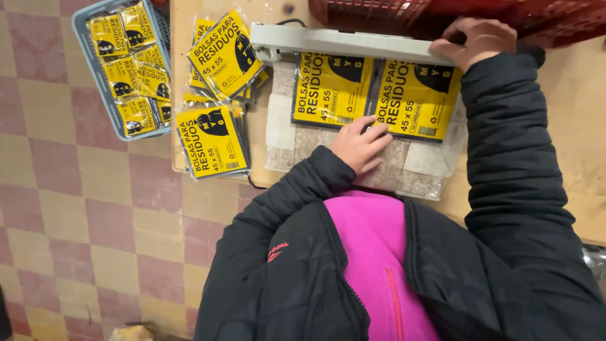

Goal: Sealing plastic trash bag packages using an impulse heat sealer at a packing station.

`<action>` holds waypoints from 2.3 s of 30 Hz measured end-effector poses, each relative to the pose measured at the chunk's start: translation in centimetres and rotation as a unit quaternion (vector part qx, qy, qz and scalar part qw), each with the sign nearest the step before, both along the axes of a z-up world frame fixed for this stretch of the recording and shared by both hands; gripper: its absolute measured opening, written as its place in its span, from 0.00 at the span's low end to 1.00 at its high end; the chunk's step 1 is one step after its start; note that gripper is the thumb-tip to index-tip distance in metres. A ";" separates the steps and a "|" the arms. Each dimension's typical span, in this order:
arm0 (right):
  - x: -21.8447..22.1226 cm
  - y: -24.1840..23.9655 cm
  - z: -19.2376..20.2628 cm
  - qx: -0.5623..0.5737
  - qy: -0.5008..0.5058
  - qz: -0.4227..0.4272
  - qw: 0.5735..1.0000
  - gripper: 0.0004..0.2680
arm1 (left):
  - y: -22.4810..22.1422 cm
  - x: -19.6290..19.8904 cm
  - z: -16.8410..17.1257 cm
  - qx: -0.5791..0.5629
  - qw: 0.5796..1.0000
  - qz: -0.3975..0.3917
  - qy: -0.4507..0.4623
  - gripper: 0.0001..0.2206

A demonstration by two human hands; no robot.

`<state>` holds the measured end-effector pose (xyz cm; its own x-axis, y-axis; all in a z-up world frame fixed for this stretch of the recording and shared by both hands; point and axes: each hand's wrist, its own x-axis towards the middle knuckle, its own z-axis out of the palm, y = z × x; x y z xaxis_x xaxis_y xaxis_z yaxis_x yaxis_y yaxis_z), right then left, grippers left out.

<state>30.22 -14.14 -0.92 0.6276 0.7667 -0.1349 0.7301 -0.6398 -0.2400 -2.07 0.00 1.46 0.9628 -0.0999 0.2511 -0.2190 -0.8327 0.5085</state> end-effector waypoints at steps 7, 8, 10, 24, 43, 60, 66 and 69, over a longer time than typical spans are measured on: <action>0.3 -0.9 -1.6 0.034 -0.020 -0.002 0.999 0.14 | 6.5 -1.7 0.4 -0.128 0.986 0.109 -0.011 0.14; 0.3 -0.8 -1.3 0.040 -0.026 0.010 0.999 0.14 | 7.6 -2.0 0.0 -0.079 0.979 0.186 -0.027 0.17; 0.1 -0.7 -0.8 0.046 -0.033 0.021 0.998 0.14 | 9.1 -2.1 -0.6 -0.030 0.964 0.260 -0.043 0.19; 0.1 -0.5 -0.6 0.040 -0.028 0.021 0.999 0.15 | 10.5 1.6 -2.1 0.060 0.884 0.451 0.103 0.36; -0.4 0.1 0.6 0.031 -0.016 0.010 0.999 0.15 | 11.1 2.8 -2.1 0.027 0.865 0.467 0.179 0.39; -0.5 0.5 4.4 0.165 0.066 0.005 0.984 0.10 | 12.6 3.0 -5.3 0.033 0.874 0.447 0.188 0.38; -4.5 -2.0 12.0 0.364 0.379 0.075 0.847 0.01 | 12.5 2.2 -4.3 -0.116 0.876 0.422 0.200 0.35; -8.8 -4.1 9.3 0.259 0.374 -0.055 0.889 0.08 | 12.3 1.1 -4.9 -0.122 0.883 0.412 0.190 0.29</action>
